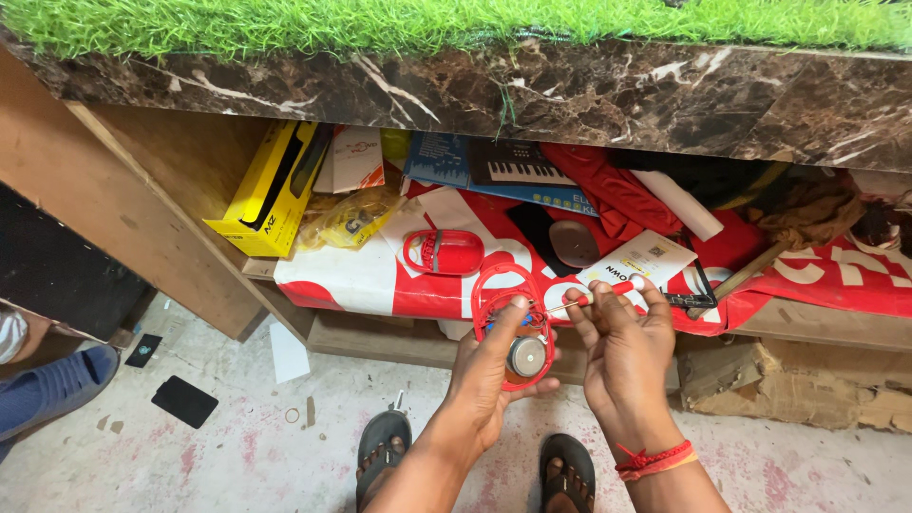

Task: The person holds a small red handheld device and uses a red-handled screwdriver to unscrew and pry open its casing, working on the internal components while turning the device over. They continue loosening parts and manipulating the opened housing at a cluttered workbench.

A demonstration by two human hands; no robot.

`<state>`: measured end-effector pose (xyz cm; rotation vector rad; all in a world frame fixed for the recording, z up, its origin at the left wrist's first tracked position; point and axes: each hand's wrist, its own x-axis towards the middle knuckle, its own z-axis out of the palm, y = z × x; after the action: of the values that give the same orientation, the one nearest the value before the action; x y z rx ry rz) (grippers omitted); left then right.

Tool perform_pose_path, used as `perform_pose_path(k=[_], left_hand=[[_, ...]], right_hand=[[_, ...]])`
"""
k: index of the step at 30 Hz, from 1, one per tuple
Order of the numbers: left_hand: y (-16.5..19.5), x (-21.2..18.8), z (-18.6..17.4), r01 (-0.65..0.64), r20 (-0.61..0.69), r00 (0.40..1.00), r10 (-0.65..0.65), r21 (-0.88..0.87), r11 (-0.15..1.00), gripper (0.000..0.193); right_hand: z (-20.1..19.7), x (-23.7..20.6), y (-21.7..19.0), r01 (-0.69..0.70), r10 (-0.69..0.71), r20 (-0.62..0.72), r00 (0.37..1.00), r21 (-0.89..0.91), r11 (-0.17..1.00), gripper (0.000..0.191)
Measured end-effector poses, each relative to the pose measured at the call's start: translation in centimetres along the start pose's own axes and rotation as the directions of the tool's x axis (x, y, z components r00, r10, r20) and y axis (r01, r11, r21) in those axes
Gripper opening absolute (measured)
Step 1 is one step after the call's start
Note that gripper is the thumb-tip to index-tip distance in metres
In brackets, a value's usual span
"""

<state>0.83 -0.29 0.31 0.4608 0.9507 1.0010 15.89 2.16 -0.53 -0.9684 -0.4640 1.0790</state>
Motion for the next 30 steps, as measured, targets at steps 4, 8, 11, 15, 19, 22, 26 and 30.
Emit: perform_pose_path(k=[4,8,11,15,19,22,26,30], left_hand=[[0.0,0.1,0.0,0.056,0.046,0.998,-0.053,-0.066,0.996,0.070],[-0.1,0.1,0.0,0.049,0.068,0.997,-0.045,-0.059,0.997,0.072],[-0.1,0.1,0.0,0.034,0.071,0.997,-0.031,-0.042,0.999,0.071],[0.0,-0.1,0.1,0.022,0.052,0.998,-0.021,-0.015,1.000,0.070],[0.0,-0.3,0.2,0.005,0.059,0.998,-0.006,0.007,1.000,0.070],[0.0,-0.3,0.2,-0.001,0.060,0.998,-0.001,0.021,1.000,0.069],[-0.1,-0.3,0.2,-0.015,0.065,0.998,0.013,0.032,0.999,0.068],[-0.2,-0.2,0.2,-0.037,0.073,0.997,0.034,0.041,0.998,0.069]], right_hand=[[0.4,-0.5,-0.4,0.067,-0.067,0.036,0.997,0.000,0.998,0.049],[0.7,-1.0,-0.8,0.101,-0.100,0.041,0.994,-0.028,0.995,0.047],[1.0,-1.1,-0.8,0.105,-0.104,0.046,0.994,-0.030,0.994,0.047],[1.1,-1.2,-0.7,0.108,-0.107,0.038,0.994,-0.035,0.994,0.047],[1.1,-1.2,-0.8,0.109,-0.108,0.034,0.994,-0.038,0.993,0.047],[1.2,-1.3,-0.8,0.117,-0.115,0.034,0.993,-0.040,0.992,0.048],[1.3,-1.4,-0.9,0.143,-0.142,0.027,0.990,-0.063,0.988,0.050],[1.3,-1.4,-1.0,0.175,-0.174,0.023,0.985,-0.108,0.979,0.052]])
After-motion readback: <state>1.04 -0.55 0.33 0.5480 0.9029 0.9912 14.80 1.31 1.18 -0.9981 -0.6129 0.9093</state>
